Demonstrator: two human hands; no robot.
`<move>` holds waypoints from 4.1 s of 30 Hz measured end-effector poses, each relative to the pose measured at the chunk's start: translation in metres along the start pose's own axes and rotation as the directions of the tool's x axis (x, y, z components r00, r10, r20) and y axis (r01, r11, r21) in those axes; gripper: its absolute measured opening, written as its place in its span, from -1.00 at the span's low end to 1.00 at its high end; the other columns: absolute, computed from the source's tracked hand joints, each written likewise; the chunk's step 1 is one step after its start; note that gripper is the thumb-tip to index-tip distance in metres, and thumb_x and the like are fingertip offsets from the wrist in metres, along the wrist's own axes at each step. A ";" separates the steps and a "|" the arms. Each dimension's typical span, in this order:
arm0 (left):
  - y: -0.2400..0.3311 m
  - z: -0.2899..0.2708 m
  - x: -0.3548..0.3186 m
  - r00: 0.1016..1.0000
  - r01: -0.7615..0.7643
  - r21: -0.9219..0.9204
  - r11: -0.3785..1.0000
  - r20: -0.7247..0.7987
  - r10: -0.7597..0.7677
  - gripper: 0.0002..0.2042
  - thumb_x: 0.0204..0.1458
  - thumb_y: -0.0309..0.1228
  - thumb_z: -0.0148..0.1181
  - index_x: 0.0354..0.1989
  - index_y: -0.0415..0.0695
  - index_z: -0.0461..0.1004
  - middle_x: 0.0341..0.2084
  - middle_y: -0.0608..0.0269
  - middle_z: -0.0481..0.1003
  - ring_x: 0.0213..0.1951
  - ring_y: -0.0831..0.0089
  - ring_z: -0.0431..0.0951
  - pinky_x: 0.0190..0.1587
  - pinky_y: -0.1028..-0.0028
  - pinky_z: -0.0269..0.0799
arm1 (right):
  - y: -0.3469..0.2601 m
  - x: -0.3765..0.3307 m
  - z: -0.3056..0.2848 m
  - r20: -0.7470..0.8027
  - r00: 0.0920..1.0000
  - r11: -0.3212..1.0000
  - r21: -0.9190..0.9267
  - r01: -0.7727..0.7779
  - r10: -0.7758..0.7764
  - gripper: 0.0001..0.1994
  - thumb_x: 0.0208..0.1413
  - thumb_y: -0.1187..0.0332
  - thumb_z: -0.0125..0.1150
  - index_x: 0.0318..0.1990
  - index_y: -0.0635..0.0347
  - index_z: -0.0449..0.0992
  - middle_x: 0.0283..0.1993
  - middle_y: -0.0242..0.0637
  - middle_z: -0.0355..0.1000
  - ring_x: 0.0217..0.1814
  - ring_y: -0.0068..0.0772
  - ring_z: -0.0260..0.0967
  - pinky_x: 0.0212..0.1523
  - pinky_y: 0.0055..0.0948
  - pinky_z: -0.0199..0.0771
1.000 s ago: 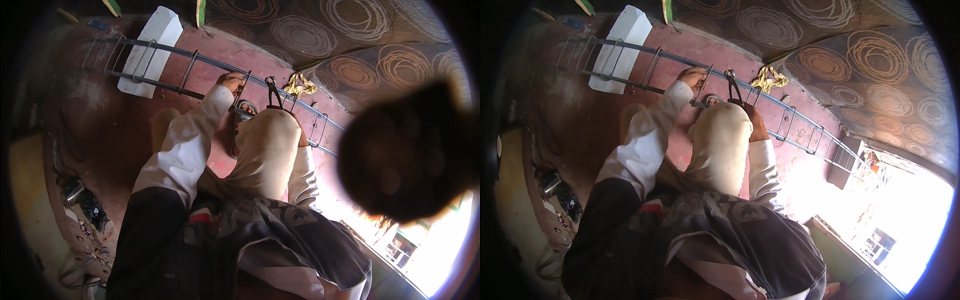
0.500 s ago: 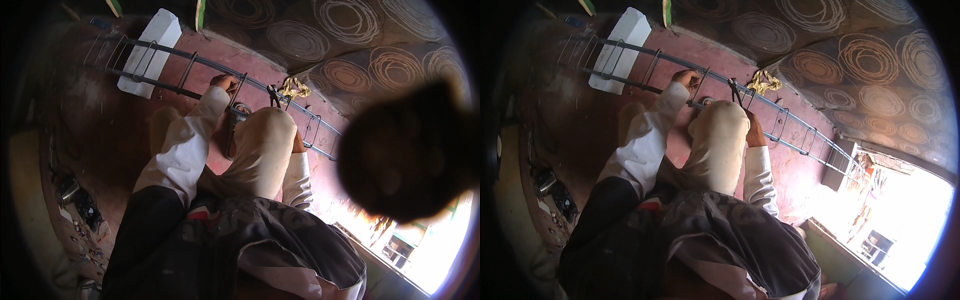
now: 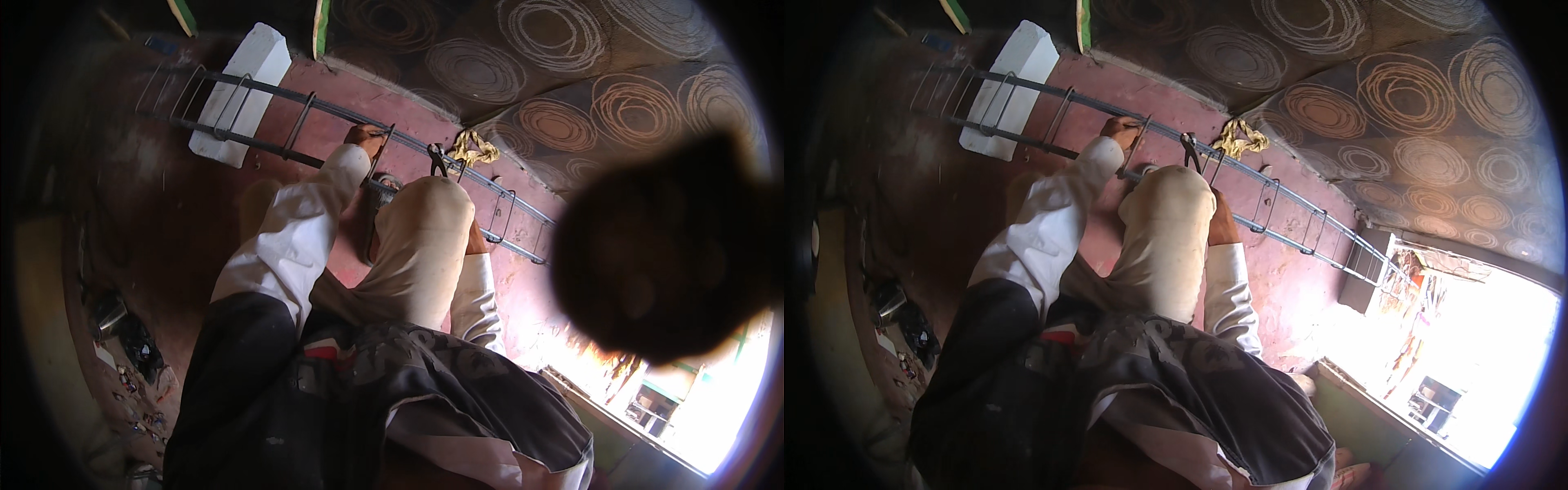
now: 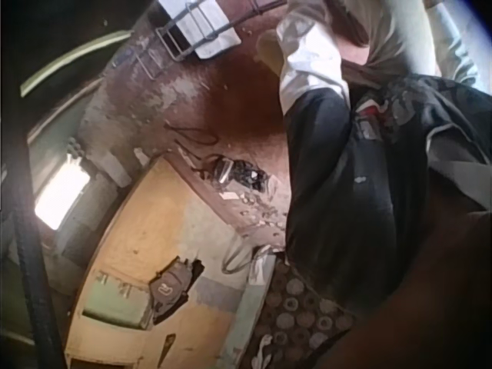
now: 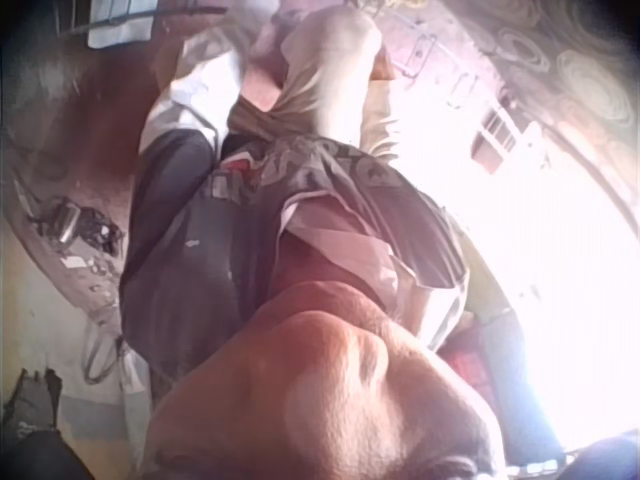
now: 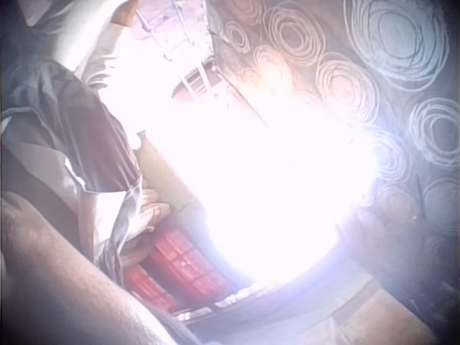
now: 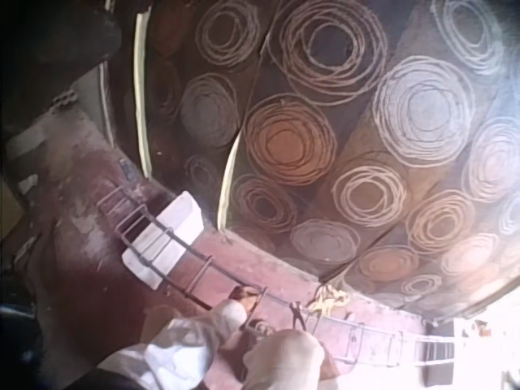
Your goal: The person sits on the floor and uses pliers to twist wire ties around the intersections of a metal frame. They repeatedly pick up wire ties, wrap them around the frame, and twist them to secure the structure.
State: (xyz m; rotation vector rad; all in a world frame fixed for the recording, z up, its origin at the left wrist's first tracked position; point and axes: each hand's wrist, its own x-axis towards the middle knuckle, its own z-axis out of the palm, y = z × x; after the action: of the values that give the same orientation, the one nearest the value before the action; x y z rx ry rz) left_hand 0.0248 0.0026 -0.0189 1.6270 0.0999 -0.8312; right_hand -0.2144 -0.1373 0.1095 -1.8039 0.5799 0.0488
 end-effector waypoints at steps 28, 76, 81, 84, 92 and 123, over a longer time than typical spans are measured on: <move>0.096 -0.012 0.105 0.836 -0.346 0.788 0.509 0.506 -0.214 -0.67 -0.12 -0.42 0.35 -0.11 -0.13 0.57 -0.31 0.27 0.61 -0.37 0.51 0.55 -0.33 0.49 0.47 | 0.038 -0.001 -0.004 -0.106 0.989 0.976 0.203 -0.080 0.103 -0.67 0.26 0.32 0.06 0.06 0.36 0.47 -0.24 -0.36 0.50 -0.25 -0.64 0.36 -0.24 -0.57 0.39; 0.080 -0.023 0.038 0.683 -0.729 0.642 0.237 0.706 0.189 -0.37 -0.36 -0.52 0.32 0.02 -0.03 0.29 -0.22 0.12 0.50 -0.12 0.09 0.51 -0.04 0.24 0.40 | 0.024 -0.004 0.007 -0.025 0.990 0.990 -0.042 0.137 -0.138 -0.67 0.09 0.34 0.19 -0.01 0.29 0.49 -0.17 -0.08 0.54 -0.17 -0.21 0.46 -0.15 -0.32 0.45; 0.076 -0.026 0.051 0.678 -0.724 0.664 0.184 0.735 0.018 -0.40 -0.36 -0.48 0.33 0.01 -0.06 0.34 -0.18 0.08 0.50 -0.09 0.08 0.50 -0.04 0.23 0.41 | 0.020 -0.001 0.009 -0.011 0.988 0.987 -0.038 0.153 -0.154 -0.68 0.10 0.34 0.18 -0.01 0.29 0.49 -0.17 -0.08 0.54 -0.17 -0.17 0.46 -0.14 -0.30 0.45; 0.067 -0.032 0.040 0.660 -0.749 0.635 0.186 0.738 0.139 -0.48 -0.30 -0.50 0.28 -0.03 -0.08 0.37 -0.16 0.04 0.50 -0.09 0.03 0.50 -0.04 0.20 0.40 | 0.023 0.001 0.009 -0.007 0.986 0.985 -0.040 0.168 -0.169 -0.68 0.10 0.34 0.17 -0.01 0.28 0.49 -0.17 -0.07 0.54 -0.16 -0.15 0.45 -0.14 -0.29 0.45; 0.002 -0.033 0.029 0.560 -0.736 0.654 0.171 0.448 0.697 -0.50 -0.10 -0.65 0.10 0.10 -0.11 0.30 -0.06 -0.03 0.49 0.01 -0.06 0.45 0.05 0.20 0.38 | 0.025 0.012 0.015 0.025 0.976 0.976 -0.035 0.217 -0.216 -0.68 0.11 0.33 0.16 -0.01 0.27 0.49 -0.17 -0.06 0.53 -0.15 -0.10 0.45 -0.14 -0.27 0.45; -0.003 -0.016 -0.019 0.818 -0.525 0.394 0.754 -0.009 0.575 -0.62 -0.09 -0.54 0.29 -0.20 -0.09 0.17 -0.34 0.06 0.50 -0.20 -0.02 0.58 -0.25 0.17 0.49 | -0.119 0.146 0.028 0.311 0.950 0.048 -0.949 0.310 0.014 -0.73 0.07 0.30 0.06 -0.12 0.13 0.57 -0.05 0.00 0.49 0.05 0.05 0.46 0.03 -0.01 0.47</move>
State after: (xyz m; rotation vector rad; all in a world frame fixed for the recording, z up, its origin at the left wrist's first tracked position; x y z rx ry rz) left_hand 0.0160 0.0245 -0.0106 1.9275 -0.4658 -0.2839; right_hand -0.0306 -0.1409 0.1598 -3.2209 0.0447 0.7147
